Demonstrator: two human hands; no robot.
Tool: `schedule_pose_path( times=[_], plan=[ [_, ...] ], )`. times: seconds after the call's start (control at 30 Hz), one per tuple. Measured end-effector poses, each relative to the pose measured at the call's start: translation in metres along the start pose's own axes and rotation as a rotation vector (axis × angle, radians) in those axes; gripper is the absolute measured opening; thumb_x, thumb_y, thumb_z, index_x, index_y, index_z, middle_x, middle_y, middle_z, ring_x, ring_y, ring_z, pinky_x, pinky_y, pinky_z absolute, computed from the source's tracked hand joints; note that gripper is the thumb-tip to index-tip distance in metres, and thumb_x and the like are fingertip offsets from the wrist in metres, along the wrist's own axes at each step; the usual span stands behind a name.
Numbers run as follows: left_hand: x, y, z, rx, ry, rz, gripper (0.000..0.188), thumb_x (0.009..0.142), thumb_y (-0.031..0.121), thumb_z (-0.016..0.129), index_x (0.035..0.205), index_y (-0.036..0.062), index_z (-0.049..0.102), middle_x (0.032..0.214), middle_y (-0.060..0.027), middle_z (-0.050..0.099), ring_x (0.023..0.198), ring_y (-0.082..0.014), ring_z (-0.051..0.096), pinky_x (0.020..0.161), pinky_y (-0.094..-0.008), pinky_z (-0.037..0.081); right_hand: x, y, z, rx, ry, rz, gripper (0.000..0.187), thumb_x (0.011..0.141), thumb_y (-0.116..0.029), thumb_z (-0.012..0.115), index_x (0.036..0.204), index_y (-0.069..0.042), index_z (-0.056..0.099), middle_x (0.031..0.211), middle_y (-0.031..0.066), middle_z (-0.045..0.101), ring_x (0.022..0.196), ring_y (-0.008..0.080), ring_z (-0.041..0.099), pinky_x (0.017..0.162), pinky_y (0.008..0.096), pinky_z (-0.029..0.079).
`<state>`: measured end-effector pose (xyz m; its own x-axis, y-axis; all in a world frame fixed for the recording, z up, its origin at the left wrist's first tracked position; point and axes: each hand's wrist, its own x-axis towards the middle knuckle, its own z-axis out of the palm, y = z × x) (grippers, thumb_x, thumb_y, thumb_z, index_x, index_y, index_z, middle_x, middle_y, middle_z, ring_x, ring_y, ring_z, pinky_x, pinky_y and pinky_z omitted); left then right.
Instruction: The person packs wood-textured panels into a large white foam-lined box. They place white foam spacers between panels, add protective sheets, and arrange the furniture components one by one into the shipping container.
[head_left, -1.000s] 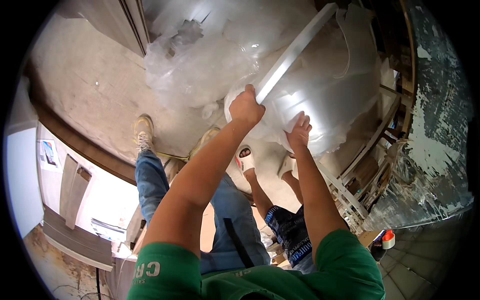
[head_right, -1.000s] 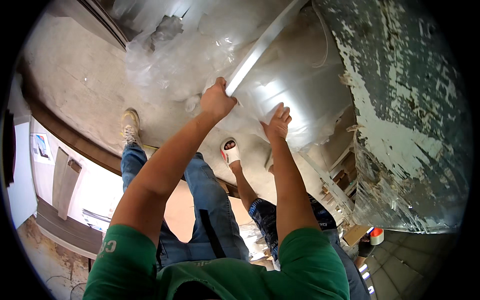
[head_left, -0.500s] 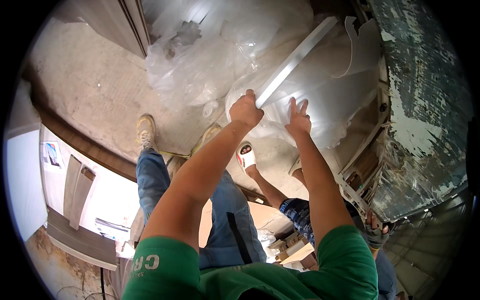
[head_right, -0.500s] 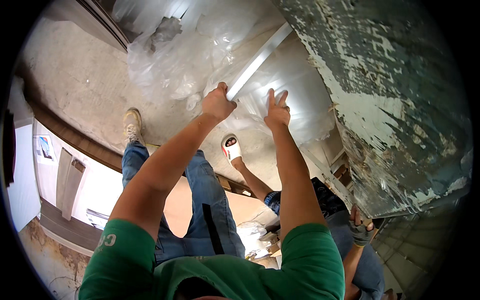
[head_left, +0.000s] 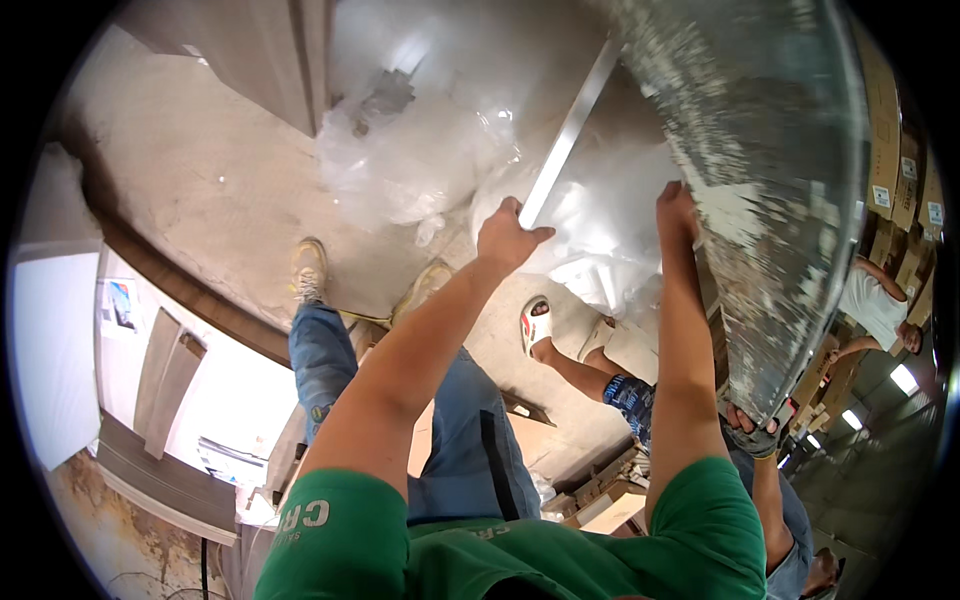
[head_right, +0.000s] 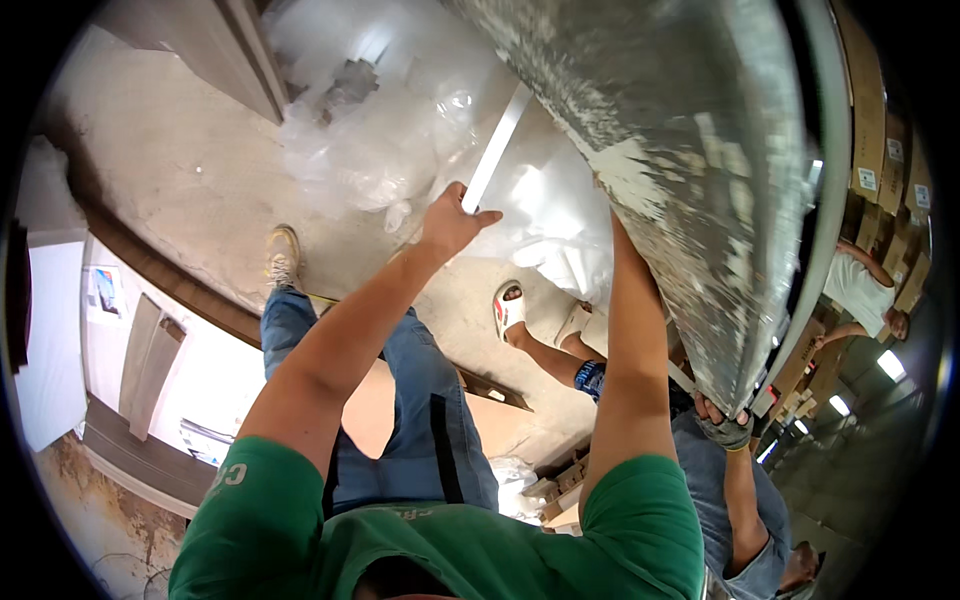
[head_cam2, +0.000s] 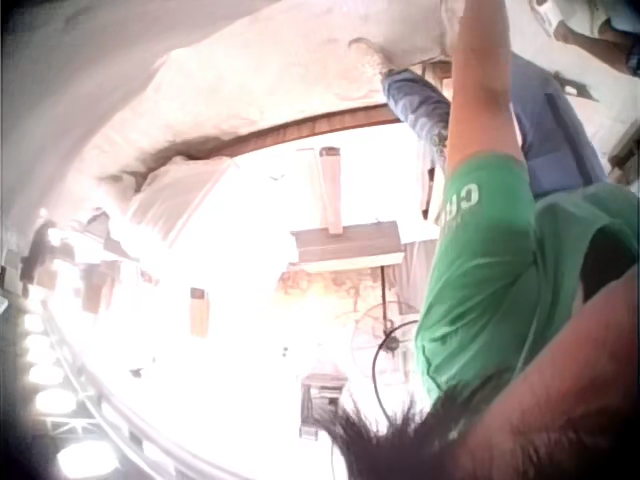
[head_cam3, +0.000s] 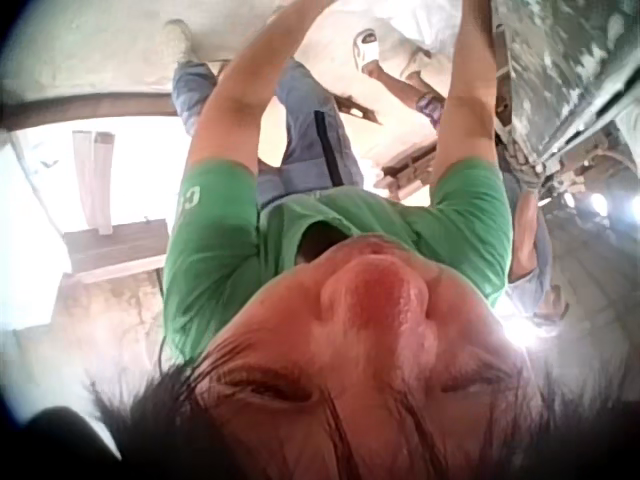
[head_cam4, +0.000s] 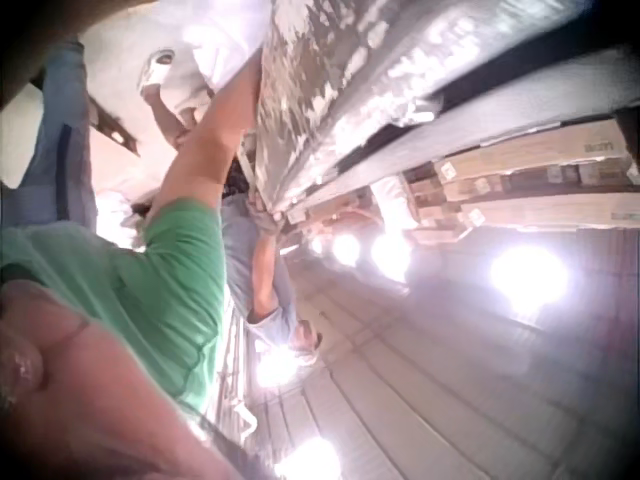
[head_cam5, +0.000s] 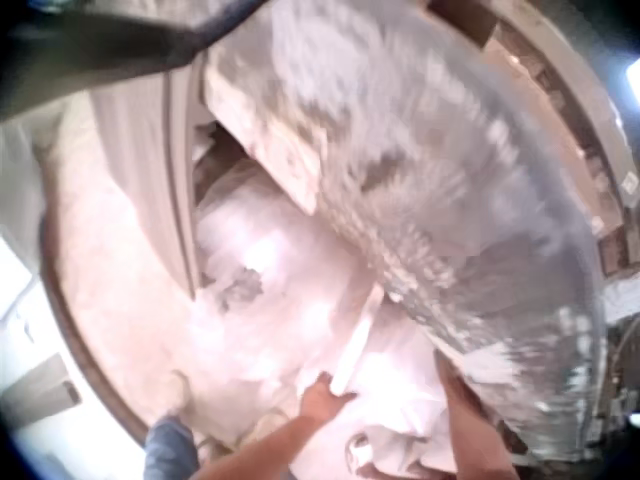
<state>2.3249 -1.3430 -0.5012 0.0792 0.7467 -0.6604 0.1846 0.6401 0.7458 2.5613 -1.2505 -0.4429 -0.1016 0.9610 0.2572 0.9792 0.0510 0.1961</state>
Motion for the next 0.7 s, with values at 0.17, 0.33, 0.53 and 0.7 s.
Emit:
schedule_pose_path(
  times=[0.17, 0.33, 0.53, 0.7],
  plan=[
    [-0.074, -0.007, -0.052, -0.572, -0.062, -0.184, 0.035, 0.069, 0.024, 0.064, 0.087, -0.0019, 0.048, 0.064, -0.0067, 0.051, 0.045, -0.0126, 0.050, 0.036, -0.0262, 0.042, -0.034, -0.088, -0.085, 0.056, -0.040, -0.291, 0.034, 0.071, -0.014, 0.050, 0.103, -0.004, 0.050, 0.091, 0.0135, 0.056, 0.077, 0.0289, 0.053, 0.062, 0.0366, 0.044],
    [-0.179, -0.006, -0.115, -0.677, -0.219, -0.489, 0.049, 0.070, 0.045, 0.057, 0.092, 0.0028, 0.049, 0.069, -0.0081, 0.052, 0.047, -0.0171, 0.051, 0.041, -0.0291, 0.046, -0.124, -0.192, -0.168, 0.115, -0.321, -0.637, 0.027, 0.066, -0.014, 0.049, 0.092, -0.007, 0.051, 0.087, 0.0076, 0.050, 0.077, 0.0268, 0.048, 0.054, 0.0353, 0.044],
    [-0.243, -0.012, -0.193, -0.895, -0.332, -0.395, 0.053, 0.072, 0.055, 0.047, 0.094, 0.0072, 0.048, 0.073, -0.0045, 0.051, 0.059, -0.0152, 0.053, 0.047, -0.0289, 0.048, -0.114, -0.290, -0.279, 0.483, -0.438, -0.718, 0.047, 0.059, -0.024, 0.061, 0.096, 0.000, 0.043, 0.091, 0.0160, 0.046, 0.079, 0.0314, 0.044, 0.067, 0.0369, 0.040],
    [-0.254, -0.006, -0.266, -0.739, -0.275, -0.154, 0.045, 0.070, 0.041, 0.058, 0.092, 0.0024, 0.055, 0.078, -0.0079, 0.057, 0.061, -0.0135, 0.056, 0.048, -0.0265, 0.046, -0.108, -0.345, -0.297, 0.702, -0.535, -0.737, 0.045, 0.063, -0.026, 0.059, 0.095, 0.001, 0.046, 0.092, 0.0165, 0.048, 0.079, 0.0329, 0.045, 0.074, 0.0375, 0.037]
  ],
)
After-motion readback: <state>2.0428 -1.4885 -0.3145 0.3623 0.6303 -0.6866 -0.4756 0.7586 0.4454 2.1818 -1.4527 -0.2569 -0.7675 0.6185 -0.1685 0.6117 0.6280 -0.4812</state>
